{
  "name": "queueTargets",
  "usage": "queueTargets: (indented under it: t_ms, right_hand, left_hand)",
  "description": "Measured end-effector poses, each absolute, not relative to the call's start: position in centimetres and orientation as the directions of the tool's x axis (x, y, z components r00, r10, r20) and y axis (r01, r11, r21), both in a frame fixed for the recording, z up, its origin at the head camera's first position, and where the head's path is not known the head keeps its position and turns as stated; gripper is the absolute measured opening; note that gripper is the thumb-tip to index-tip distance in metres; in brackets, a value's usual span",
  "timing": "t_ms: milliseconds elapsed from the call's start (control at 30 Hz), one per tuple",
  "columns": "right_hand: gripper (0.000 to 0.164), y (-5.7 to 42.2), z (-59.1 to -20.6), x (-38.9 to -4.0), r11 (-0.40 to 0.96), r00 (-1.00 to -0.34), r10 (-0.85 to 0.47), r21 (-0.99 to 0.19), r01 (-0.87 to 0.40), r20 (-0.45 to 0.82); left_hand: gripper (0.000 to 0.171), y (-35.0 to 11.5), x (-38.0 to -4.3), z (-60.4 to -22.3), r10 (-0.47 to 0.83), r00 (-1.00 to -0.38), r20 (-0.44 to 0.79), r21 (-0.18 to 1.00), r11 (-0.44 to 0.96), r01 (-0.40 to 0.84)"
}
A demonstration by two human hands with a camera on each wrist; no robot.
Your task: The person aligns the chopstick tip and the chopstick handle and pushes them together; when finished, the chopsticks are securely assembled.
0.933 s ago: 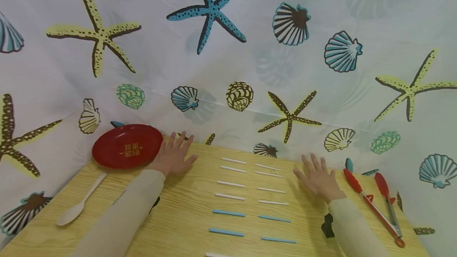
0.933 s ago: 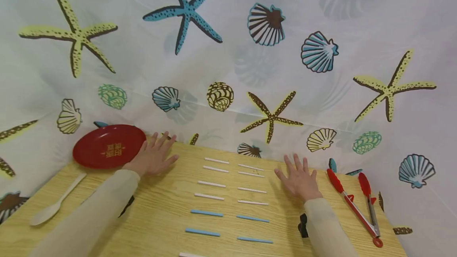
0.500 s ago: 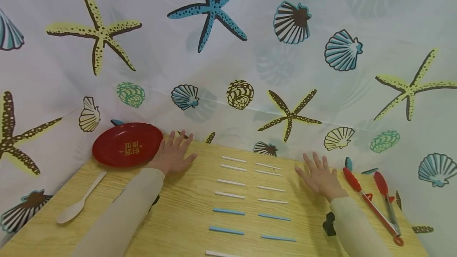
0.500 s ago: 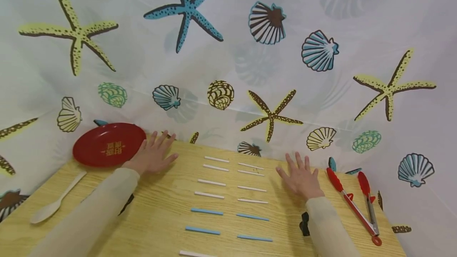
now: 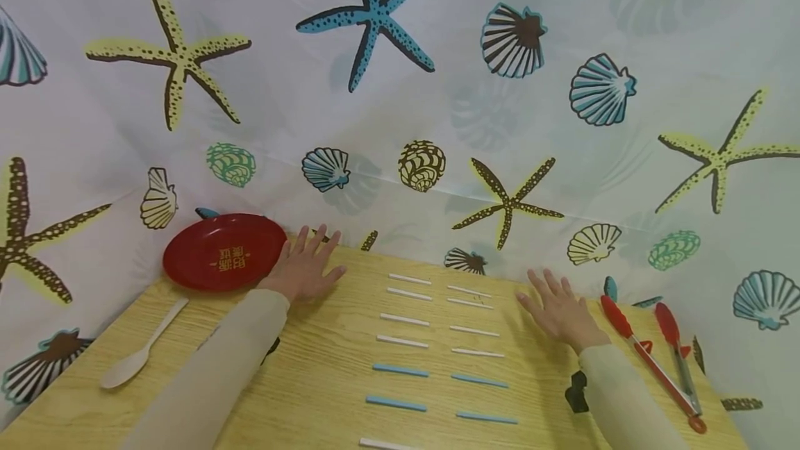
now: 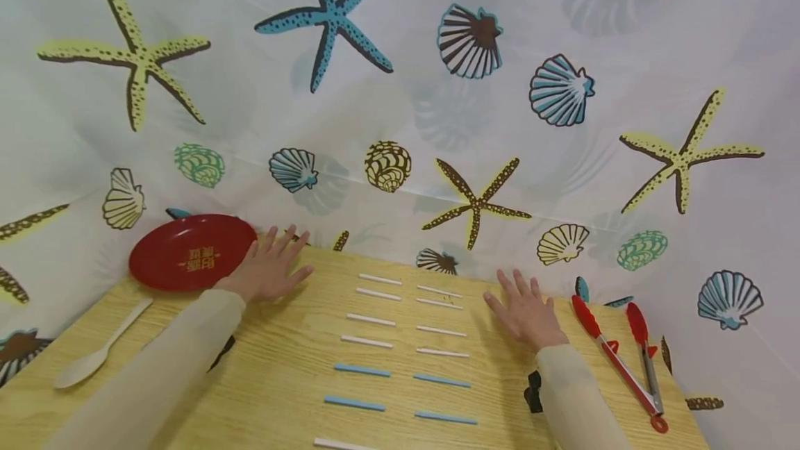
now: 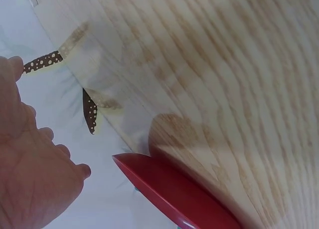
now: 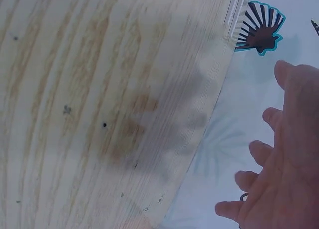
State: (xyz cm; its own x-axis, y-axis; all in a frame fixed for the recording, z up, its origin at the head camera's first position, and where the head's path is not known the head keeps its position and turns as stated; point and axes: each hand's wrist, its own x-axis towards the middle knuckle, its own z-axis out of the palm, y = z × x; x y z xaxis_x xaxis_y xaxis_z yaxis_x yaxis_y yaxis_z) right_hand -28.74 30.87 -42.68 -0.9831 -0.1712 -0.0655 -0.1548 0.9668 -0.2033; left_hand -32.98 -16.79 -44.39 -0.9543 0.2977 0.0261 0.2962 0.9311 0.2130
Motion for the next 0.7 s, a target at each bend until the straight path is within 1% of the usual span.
queueTargets:
  t_ms: [167,333,533,567,700]
  right_hand:
    - [0.066,30.4,-42.4,-28.8,0.944,-0.966,-0.239,-0.255,-0.209,-0.095]
    - [0.054,29.5,-42.0,-29.4,0.920,-0.942,-0.328,-0.251,-0.302,-0.069]
    - [0.044,27.5,-41.7,-30.2,0.902,-0.923,-0.374,-0.267,-0.339,-0.093]
    - [0.043,27.1,-41.7,-30.3,0.901,-0.921,-0.378,-0.268,-0.341,-0.096]
    - [0.041,25.5,-41.9,-31.2,0.901,-0.922,-0.376,-0.271,-0.340,-0.092]
  left_hand:
    - [0.074,-16.0,-32.7,-43.4,0.314,-0.949,0.015,0.230,0.923,0.309]
    - [0.069,-14.4,-33.3,-43.2,0.369,-0.929,0.025,0.263,0.894,0.362]
    - [0.055,-11.4,-33.8,-43.3,0.434,-0.901,0.015,0.315,0.853,0.416]
    - [0.053,-11.0,-33.9,-43.4,0.440,-0.898,0.013,0.315,0.850,0.421]
    - [0.044,-9.7,-33.9,-43.4,0.467,-0.883,0.047,0.258,0.848,0.463]
